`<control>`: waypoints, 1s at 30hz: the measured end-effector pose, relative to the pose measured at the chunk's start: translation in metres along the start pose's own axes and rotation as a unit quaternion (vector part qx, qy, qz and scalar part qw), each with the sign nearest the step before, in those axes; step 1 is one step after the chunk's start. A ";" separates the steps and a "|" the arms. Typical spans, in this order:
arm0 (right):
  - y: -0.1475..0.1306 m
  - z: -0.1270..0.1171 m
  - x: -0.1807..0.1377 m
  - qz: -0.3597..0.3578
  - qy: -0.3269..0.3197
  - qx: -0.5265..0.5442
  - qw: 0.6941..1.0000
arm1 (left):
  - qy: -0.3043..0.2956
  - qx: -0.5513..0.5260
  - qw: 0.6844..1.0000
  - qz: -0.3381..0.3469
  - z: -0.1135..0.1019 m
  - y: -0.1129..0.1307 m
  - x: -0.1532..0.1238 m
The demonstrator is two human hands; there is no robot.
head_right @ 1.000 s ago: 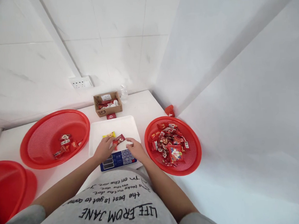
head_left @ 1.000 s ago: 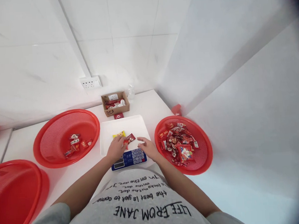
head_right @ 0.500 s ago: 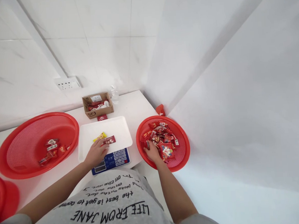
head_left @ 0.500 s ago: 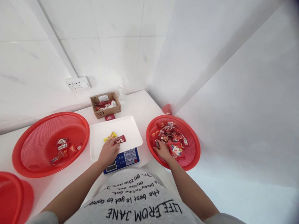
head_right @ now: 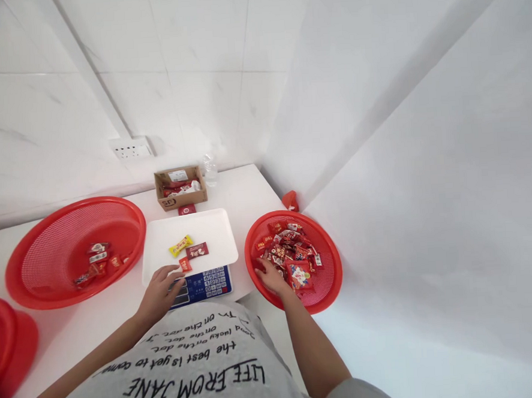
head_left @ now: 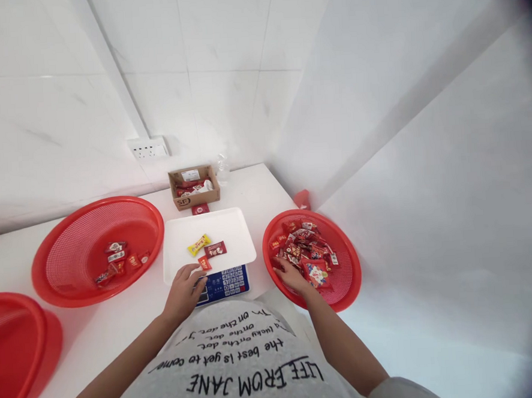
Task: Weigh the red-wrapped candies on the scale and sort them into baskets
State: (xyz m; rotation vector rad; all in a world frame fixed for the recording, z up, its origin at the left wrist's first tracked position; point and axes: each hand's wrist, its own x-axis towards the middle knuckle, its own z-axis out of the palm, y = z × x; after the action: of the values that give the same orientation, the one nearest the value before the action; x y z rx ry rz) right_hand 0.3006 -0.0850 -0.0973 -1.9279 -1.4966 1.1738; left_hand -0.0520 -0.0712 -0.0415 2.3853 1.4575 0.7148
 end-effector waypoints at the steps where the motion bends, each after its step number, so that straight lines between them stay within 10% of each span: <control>1: 0.001 0.001 0.001 0.004 -0.001 0.003 1.000 | 0.001 -0.001 1.000 -0.001 0.000 0.000 0.000; 20: -0.039 -0.017 -0.012 0.010 -0.017 0.110 0.994 | -0.016 -0.018 0.999 -0.028 -0.002 -0.001 0.000; 30: -0.100 -0.036 -0.006 -0.010 0.148 0.059 0.987 | -0.023 -0.009 1.000 -0.016 -0.003 -0.002 0.000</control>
State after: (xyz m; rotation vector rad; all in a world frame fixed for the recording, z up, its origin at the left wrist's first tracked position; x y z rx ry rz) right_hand 0.2725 -0.0522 0.0002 -1.9036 -1.2584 0.8974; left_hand -0.0549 -0.0710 -0.0397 2.3425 1.4614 0.6592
